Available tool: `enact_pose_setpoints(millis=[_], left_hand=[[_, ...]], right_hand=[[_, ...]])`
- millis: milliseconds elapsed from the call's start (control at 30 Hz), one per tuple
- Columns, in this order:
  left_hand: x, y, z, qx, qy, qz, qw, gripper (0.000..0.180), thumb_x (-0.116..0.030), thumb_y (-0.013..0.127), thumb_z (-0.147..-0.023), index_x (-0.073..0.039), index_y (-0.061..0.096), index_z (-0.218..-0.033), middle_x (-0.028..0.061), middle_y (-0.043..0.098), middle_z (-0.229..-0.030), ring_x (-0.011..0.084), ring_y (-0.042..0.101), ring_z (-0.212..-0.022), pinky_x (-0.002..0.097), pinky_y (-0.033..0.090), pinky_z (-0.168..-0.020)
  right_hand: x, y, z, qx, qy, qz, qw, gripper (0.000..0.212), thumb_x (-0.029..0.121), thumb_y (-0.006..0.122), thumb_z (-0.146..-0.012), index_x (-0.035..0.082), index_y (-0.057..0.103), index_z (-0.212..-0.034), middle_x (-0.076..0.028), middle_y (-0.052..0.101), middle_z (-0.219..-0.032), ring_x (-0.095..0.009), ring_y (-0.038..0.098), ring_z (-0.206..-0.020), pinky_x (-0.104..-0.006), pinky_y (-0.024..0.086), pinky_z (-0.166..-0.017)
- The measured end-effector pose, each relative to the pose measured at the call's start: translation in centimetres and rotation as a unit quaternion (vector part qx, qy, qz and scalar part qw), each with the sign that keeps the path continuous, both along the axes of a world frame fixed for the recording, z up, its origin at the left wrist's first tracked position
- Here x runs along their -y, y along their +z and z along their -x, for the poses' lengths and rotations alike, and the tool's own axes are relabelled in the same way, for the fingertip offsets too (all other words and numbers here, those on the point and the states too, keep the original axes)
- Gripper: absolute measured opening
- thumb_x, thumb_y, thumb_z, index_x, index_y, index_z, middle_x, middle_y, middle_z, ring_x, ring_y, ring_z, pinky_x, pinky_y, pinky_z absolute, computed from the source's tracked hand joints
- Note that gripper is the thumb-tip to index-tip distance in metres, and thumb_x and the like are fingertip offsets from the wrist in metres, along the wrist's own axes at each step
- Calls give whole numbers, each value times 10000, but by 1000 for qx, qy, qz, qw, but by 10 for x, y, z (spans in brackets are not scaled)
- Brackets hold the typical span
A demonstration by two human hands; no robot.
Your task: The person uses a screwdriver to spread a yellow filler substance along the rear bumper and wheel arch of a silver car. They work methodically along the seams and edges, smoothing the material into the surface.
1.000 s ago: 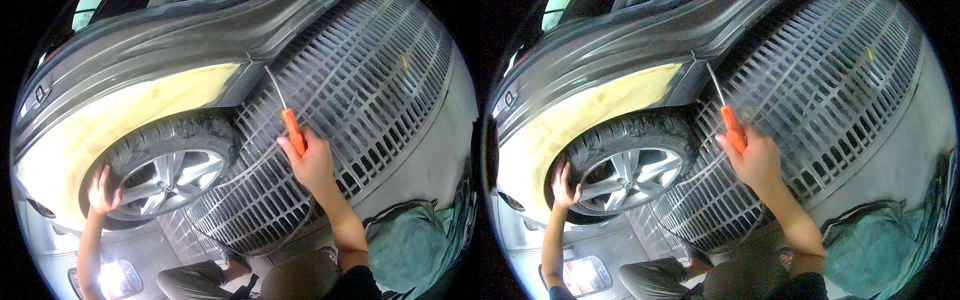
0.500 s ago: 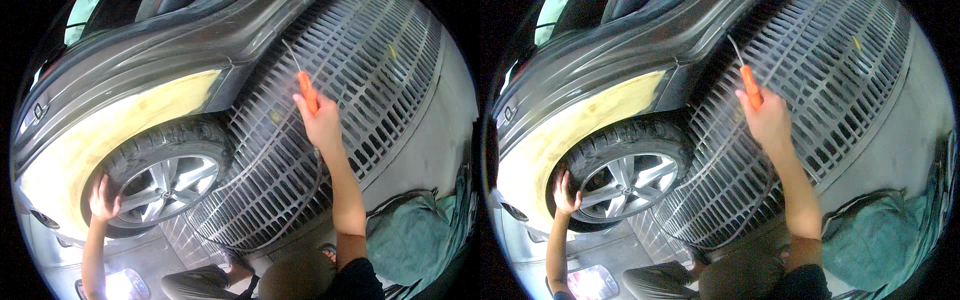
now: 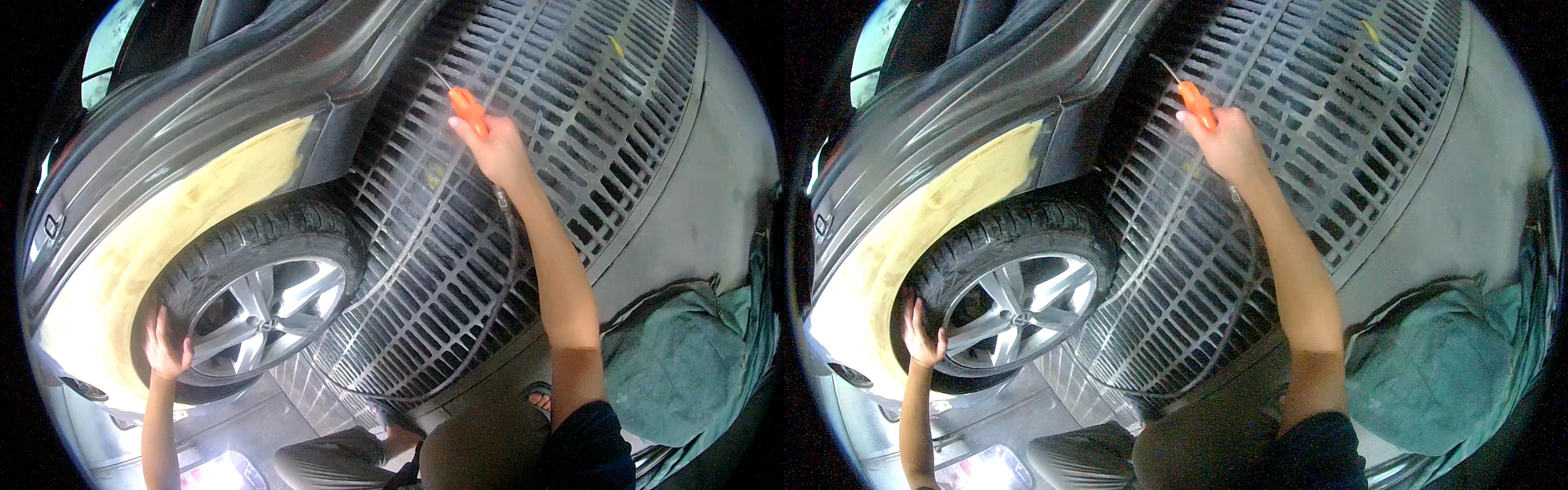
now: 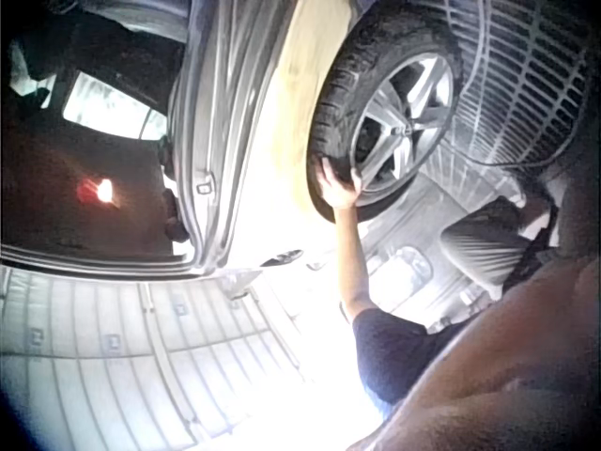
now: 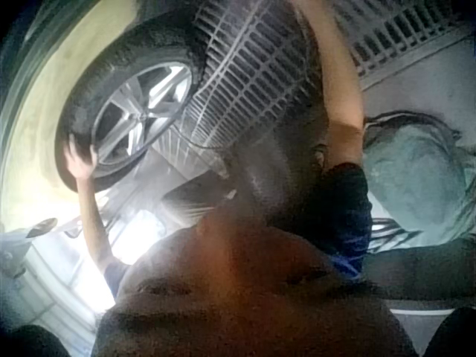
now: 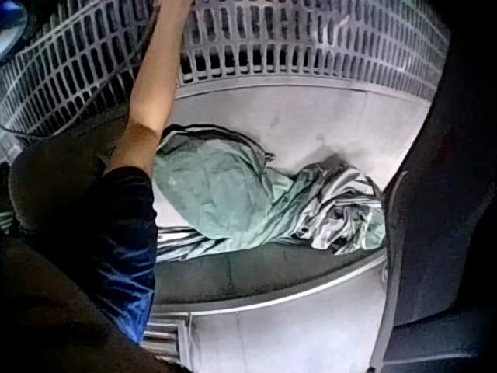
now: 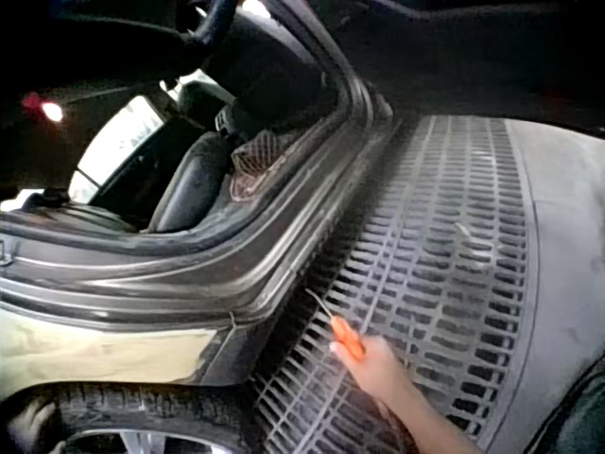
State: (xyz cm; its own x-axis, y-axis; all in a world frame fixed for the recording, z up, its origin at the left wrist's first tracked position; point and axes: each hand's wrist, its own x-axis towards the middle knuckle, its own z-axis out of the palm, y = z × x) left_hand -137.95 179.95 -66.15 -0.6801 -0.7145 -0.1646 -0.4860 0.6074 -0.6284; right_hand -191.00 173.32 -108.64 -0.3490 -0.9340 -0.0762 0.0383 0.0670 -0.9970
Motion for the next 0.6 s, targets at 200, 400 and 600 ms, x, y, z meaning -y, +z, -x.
enact_pose_setpoints(millis=[200, 400, 600], left_hand=[[3, 2, -11, 2, 4, 4, 1000, 766, -327, 627, -863, -10, 365, -1511, 334, 429, -1456, 514, 502, -1270, 522, 468, -1022], [-1, 3, -11, 6, -12, 14, 1000, 765, -330, 636, -860, 6, 383, -1500, 335, 451, -1430, 510, 536, -1228, 508, 498, -985], [1, 2, -8, 2, -7, 17, 1000, 756, -326, 646, -860, 24, 403, -1484, 336, 464, -1409, 502, 546, -1212, 508, 493, -987]], right_hand=[[19, -30, -6, -9, 31, -35, 999, 460, 455, 713, -904, 1, 694, -838, -95, 588, -607, -213, 549, -570, -371, 466, -619], [-10, -48, -32, 9, 169, -58, 984, 404, 440, 738, -892, 37, 721, -885, 15, 533, -592, -91, 522, -556, -306, 417, -522], [-40, -34, -67, 32, 259, -55, 964, 401, 407, 730, -899, 25, 657, -798, 13, 534, -592, -105, 512, -557, -314, 428, -545]])
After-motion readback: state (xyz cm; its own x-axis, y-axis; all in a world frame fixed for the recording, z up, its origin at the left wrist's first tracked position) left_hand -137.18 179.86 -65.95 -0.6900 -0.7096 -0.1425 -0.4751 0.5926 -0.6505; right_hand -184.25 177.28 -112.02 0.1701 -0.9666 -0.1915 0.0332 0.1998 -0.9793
